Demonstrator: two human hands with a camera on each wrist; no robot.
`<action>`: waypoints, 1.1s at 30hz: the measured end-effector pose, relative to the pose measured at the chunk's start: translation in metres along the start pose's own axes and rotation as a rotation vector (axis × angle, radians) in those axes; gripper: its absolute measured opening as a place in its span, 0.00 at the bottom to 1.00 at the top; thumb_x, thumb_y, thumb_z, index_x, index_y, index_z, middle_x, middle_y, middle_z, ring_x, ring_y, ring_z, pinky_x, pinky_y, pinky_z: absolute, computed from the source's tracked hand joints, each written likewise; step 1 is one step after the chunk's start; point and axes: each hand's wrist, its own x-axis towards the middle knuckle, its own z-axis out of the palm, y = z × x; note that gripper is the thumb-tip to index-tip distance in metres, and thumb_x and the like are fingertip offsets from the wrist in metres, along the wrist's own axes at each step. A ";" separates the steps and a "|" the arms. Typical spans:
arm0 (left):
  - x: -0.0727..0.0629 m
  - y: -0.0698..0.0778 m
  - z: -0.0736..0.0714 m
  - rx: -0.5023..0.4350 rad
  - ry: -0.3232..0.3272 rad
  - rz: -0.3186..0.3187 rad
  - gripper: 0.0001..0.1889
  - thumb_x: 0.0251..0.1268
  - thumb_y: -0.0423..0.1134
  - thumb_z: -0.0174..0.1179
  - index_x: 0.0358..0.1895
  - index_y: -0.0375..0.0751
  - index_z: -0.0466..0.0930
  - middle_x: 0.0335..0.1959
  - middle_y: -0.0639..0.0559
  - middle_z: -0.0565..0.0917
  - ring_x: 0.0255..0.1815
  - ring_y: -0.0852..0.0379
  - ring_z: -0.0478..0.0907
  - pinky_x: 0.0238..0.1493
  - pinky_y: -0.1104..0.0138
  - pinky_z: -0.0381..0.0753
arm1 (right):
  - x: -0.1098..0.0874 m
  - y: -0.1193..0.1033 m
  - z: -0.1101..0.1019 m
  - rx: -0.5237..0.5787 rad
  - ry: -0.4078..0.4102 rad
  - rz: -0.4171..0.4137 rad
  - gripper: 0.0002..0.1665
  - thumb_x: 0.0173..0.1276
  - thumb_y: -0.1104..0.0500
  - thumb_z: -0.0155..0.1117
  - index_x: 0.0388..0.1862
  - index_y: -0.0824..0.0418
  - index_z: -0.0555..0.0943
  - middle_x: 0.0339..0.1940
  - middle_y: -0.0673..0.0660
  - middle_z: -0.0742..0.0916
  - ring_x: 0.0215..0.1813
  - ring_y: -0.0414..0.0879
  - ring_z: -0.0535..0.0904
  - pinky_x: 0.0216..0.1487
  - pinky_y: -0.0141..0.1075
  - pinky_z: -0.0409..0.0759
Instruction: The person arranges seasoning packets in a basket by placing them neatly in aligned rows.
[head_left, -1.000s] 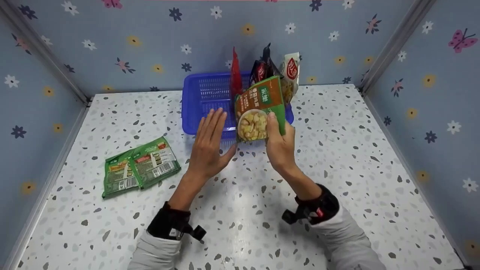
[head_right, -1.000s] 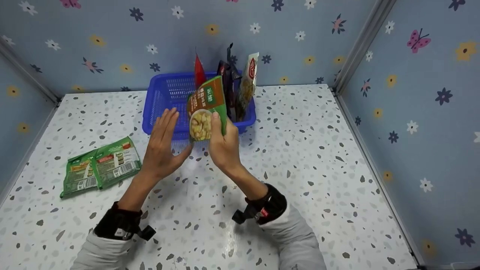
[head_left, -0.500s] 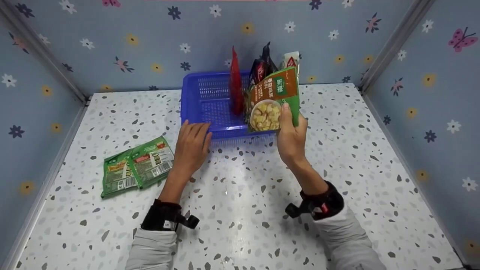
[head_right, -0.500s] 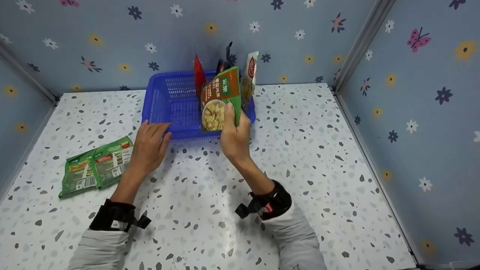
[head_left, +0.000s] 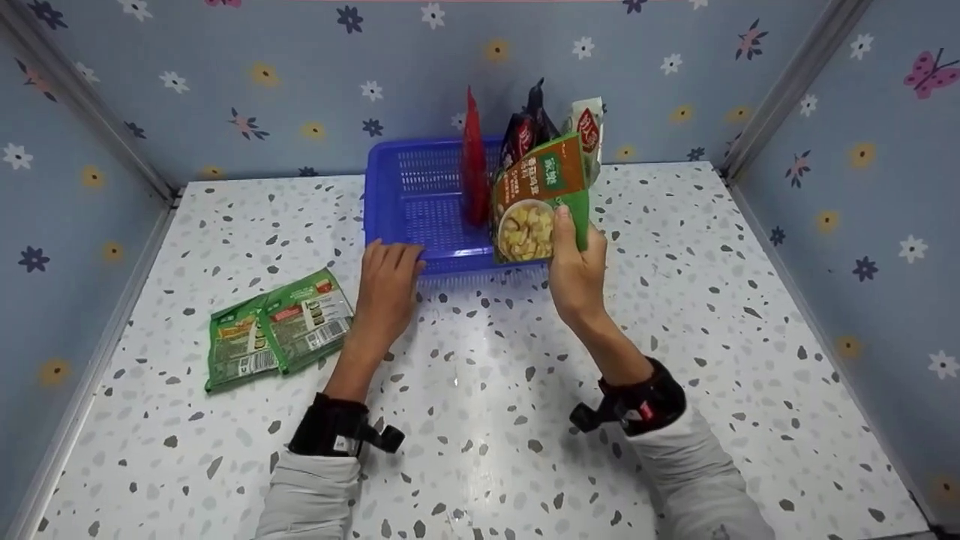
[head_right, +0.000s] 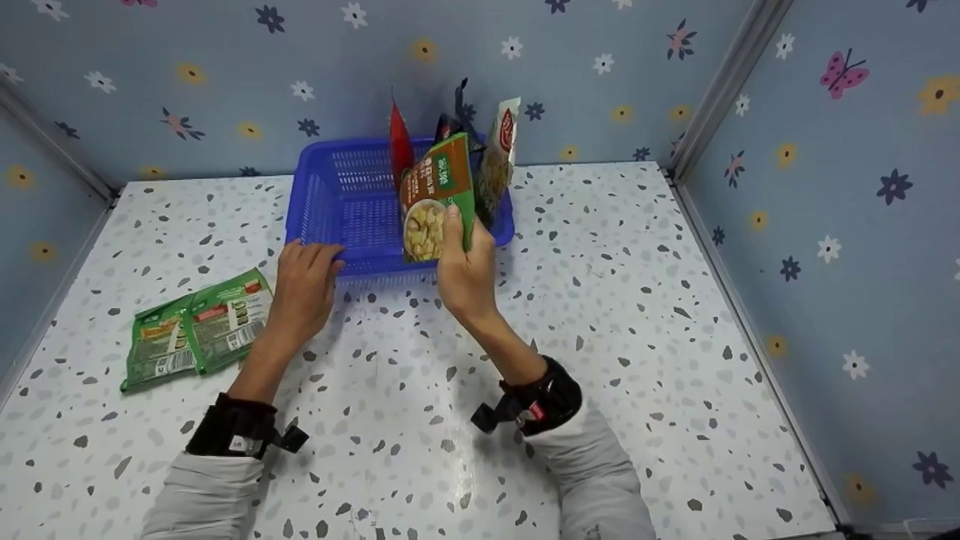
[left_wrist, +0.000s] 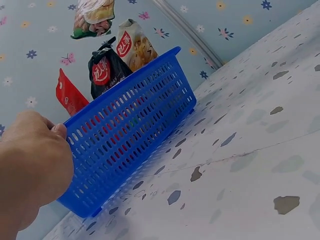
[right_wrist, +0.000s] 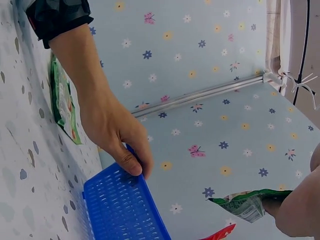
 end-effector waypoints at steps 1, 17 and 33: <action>0.001 0.000 0.001 0.001 0.003 -0.002 0.14 0.89 0.36 0.58 0.63 0.30 0.84 0.55 0.33 0.90 0.60 0.33 0.84 0.86 0.40 0.71 | 0.000 0.001 0.001 -0.003 -0.002 -0.004 0.28 0.94 0.52 0.44 0.77 0.68 0.78 0.54 0.64 0.88 0.51 0.47 0.85 0.51 0.36 0.87; 0.002 -0.002 0.003 0.026 0.030 0.026 0.13 0.85 0.35 0.62 0.61 0.30 0.86 0.52 0.35 0.91 0.52 0.36 0.84 0.67 0.46 0.81 | 0.038 0.015 0.044 -0.103 -0.095 -0.069 0.25 0.95 0.55 0.45 0.68 0.70 0.83 0.41 0.56 0.87 0.42 0.44 0.83 0.47 0.37 0.86; 0.001 -0.001 0.002 0.029 0.042 0.022 0.14 0.85 0.36 0.61 0.61 0.30 0.87 0.52 0.36 0.92 0.53 0.37 0.85 0.69 0.47 0.81 | 0.087 0.052 0.101 -0.454 -0.250 0.094 0.25 0.97 0.52 0.45 0.65 0.66 0.85 0.49 0.61 0.90 0.48 0.47 0.85 0.50 0.38 0.82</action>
